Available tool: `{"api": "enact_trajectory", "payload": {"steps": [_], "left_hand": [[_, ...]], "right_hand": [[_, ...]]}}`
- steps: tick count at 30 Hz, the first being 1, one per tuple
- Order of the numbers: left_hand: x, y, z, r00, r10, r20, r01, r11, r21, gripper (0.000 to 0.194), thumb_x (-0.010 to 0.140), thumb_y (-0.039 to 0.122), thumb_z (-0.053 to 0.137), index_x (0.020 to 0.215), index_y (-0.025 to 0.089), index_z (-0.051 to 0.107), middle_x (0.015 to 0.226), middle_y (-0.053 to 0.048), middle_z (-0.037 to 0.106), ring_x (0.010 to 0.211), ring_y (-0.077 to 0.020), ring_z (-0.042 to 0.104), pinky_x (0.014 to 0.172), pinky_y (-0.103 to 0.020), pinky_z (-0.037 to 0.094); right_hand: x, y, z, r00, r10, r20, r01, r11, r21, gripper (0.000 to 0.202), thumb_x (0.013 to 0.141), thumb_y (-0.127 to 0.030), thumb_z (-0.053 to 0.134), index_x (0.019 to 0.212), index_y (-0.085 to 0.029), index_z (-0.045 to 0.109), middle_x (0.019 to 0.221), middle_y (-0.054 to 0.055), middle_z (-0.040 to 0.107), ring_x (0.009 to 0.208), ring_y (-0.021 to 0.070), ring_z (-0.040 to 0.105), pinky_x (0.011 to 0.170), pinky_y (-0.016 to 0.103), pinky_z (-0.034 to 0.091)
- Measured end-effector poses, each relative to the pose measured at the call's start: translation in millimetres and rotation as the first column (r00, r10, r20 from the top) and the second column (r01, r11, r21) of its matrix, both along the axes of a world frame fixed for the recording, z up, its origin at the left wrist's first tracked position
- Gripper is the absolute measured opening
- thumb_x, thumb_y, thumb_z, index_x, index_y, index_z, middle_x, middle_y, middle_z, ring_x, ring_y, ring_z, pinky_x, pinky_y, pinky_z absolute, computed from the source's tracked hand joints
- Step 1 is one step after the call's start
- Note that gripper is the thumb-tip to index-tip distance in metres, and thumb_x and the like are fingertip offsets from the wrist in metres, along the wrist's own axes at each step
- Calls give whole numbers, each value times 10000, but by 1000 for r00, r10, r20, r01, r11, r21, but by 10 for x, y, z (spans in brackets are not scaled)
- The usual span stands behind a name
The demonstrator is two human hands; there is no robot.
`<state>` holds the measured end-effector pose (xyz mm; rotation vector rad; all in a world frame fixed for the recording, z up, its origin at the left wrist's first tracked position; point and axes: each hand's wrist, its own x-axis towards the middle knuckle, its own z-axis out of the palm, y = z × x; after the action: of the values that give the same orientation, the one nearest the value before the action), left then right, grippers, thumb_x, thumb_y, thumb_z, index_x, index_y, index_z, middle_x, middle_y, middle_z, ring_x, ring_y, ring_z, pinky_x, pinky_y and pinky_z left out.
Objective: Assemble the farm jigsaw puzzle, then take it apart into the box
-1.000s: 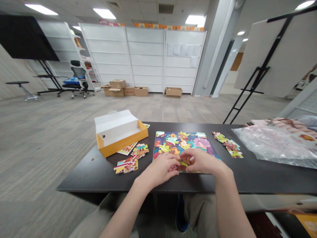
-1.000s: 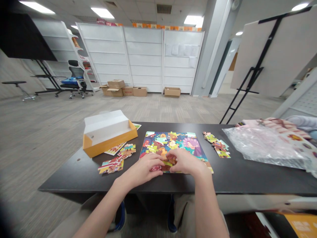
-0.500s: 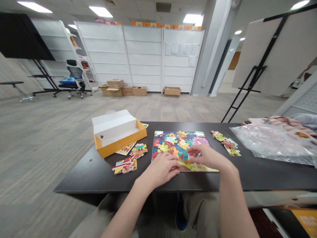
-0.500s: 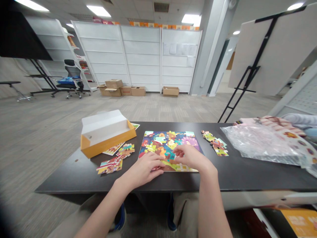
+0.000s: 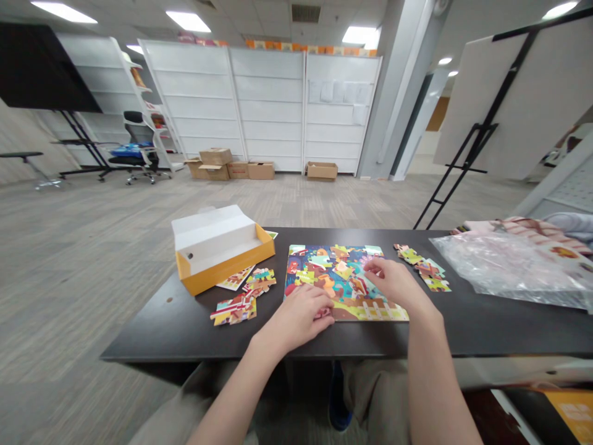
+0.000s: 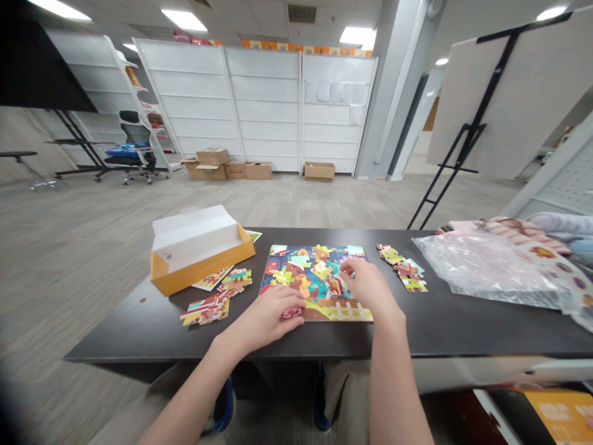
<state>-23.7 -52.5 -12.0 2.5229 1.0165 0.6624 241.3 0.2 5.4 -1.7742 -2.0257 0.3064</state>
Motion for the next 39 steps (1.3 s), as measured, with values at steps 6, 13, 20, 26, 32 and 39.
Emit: {"api": "enact_trajectory", "payload": {"steps": [6, 13, 20, 26, 32, 39], "left_hand": [[19, 18, -1, 1000, 1, -12, -1, 1000, 1, 119, 884, 260, 664, 994, 224, 691, 1081, -58, 695, 1087, -234, 604, 982, -368, 471], [22, 28, 1, 999, 11, -40, -10, 1000, 22, 62, 865, 248, 665, 917, 216, 674, 1021, -47, 681, 1038, -225, 607, 958, -347, 472], [35, 17, 12, 998, 26, -51, -25, 999, 23, 59, 844, 226, 666, 900, 213, 654, 995, -42, 665, 1017, -224, 601, 948, -345, 474], [13, 2, 29, 999, 25, -41, -24, 1000, 16, 57, 850, 242, 683, 888, 210, 656, 1008, -44, 651, 1028, -228, 588, 949, -343, 468], [-19, 2, 49, 1000, -5, -4, 4, 1000, -28, 107, 874, 290, 680, 955, 221, 697, 1082, -43, 656, 1071, -227, 584, 967, -336, 464], [-74, -14, 130, 999, 43, 3, -43, 999, 14, 152, 894, 288, 641, 1011, 207, 694, 1067, -48, 669, 1065, -220, 589, 965, -325, 473]], "right_hand": [[93, 125, -152, 995, -90, 30, 89, 996, 25, 163, 856, -298, 581, 872, -213, 720, 887, 55, 764, 782, 215, 694, 692, 294, 471], [35, 92, -215, 998, -54, 30, 56, 996, -66, 356, 705, -396, 785, 1003, -218, 708, 962, 64, 752, 825, 228, 694, 709, 295, 491], [-151, 39, -57, 992, -46, 118, 69, 978, -195, 426, 692, -317, 780, 1090, -207, 672, 1025, 72, 722, 884, 234, 678, 671, 281, 456], [-89, 51, -85, 998, -31, 60, 37, 995, -95, 422, 661, -251, 782, 1058, -187, 653, 979, 70, 711, 865, 227, 668, 720, 297, 479], [20, 100, -146, 964, 30, -264, -27, 999, 17, 327, 740, -298, 704, 1051, -205, 661, 948, 60, 704, 796, 201, 683, 719, 317, 544], [-79, 264, 69, 844, 202, -498, -235, 972, -4, 308, 729, -422, 738, 930, -197, 677, 912, 74, 732, 829, 228, 713, 750, 341, 587]]}}
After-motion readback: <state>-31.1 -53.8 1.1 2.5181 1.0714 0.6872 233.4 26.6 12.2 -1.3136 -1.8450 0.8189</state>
